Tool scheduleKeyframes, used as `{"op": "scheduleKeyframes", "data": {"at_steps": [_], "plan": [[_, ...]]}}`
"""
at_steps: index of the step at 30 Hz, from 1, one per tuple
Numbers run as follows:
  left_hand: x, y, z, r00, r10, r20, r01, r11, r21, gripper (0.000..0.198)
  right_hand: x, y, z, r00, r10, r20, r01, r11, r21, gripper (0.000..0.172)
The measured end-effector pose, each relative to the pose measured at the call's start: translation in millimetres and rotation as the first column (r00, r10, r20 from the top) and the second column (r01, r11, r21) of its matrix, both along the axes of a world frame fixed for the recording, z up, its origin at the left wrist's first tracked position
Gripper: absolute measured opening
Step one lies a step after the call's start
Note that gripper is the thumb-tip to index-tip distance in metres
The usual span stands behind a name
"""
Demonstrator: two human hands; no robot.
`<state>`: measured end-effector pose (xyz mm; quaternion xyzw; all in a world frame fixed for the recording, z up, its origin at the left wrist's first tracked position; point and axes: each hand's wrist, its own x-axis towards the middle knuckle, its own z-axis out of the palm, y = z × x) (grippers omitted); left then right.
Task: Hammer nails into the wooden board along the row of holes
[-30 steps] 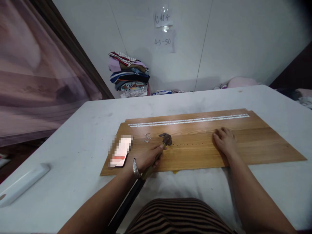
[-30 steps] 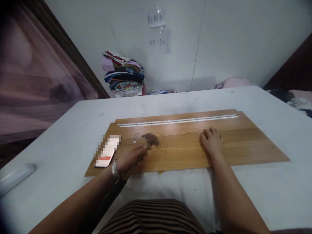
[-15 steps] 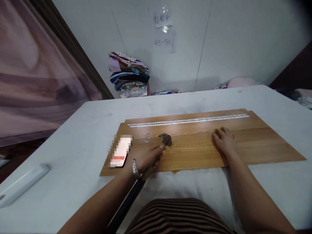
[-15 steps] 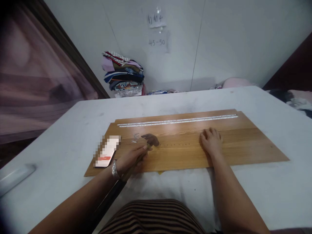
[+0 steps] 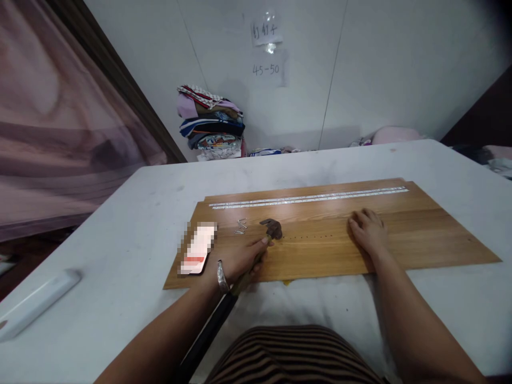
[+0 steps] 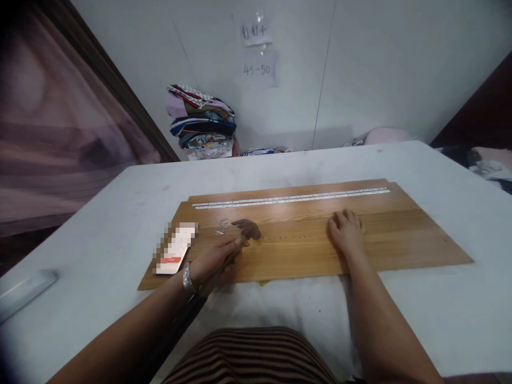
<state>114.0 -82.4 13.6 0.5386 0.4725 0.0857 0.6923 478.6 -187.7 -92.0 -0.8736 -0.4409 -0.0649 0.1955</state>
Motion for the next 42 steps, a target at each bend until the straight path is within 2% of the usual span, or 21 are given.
{"op": "scheduleKeyframes", "data": {"at_steps": [6,13,20,26,33,39,42], "plan": [[-1.6,-0.8,8.9,1.0,-0.027,0.011,0.027,0.999,0.024,0.061,2.0,-0.2,-2.8,1.0,0.012,-0.012,-0.012,1.0,0.014,0.039],[0.2,-2.0,-0.2,1.0,0.0,-0.026,0.0,1.0,0.015,0.064,2.1,0.1,-2.9,1.0,0.003,0.01,-0.003,1.0,0.015,0.037],[-1.8,-0.5,8.9,1.0,-0.008,0.003,0.008,1.0,0.014,0.058,0.7,0.1,-1.5,1.0,0.008,0.028,-0.009,1.0,0.01,0.04],[-0.1,-0.4,0.0,1.0,-0.005,-0.004,0.005,1.0,0.004,0.065,0.2,0.1,0.4,1.0,0.006,0.018,-0.006,1.0,-0.013,0.041],[-2.6,-0.6,8.8,1.0,-0.027,0.011,0.027,0.999,0.025,0.063,-2.2,0.3,3.2,1.0,-0.004,-0.004,0.004,1.0,-0.003,0.04],[-1.6,-0.9,0.2,1.0,0.005,0.017,-0.005,1.0,0.007,0.065,-2.0,-0.1,3.4,1.0,0.009,-0.028,-0.009,1.0,0.019,0.039],[-2.5,-1.3,1.5,1.0,-0.006,0.013,0.006,1.0,0.013,0.062,-2.0,-0.1,3.5,0.999,0.004,-0.036,-0.004,1.0,0.008,0.039]]}}
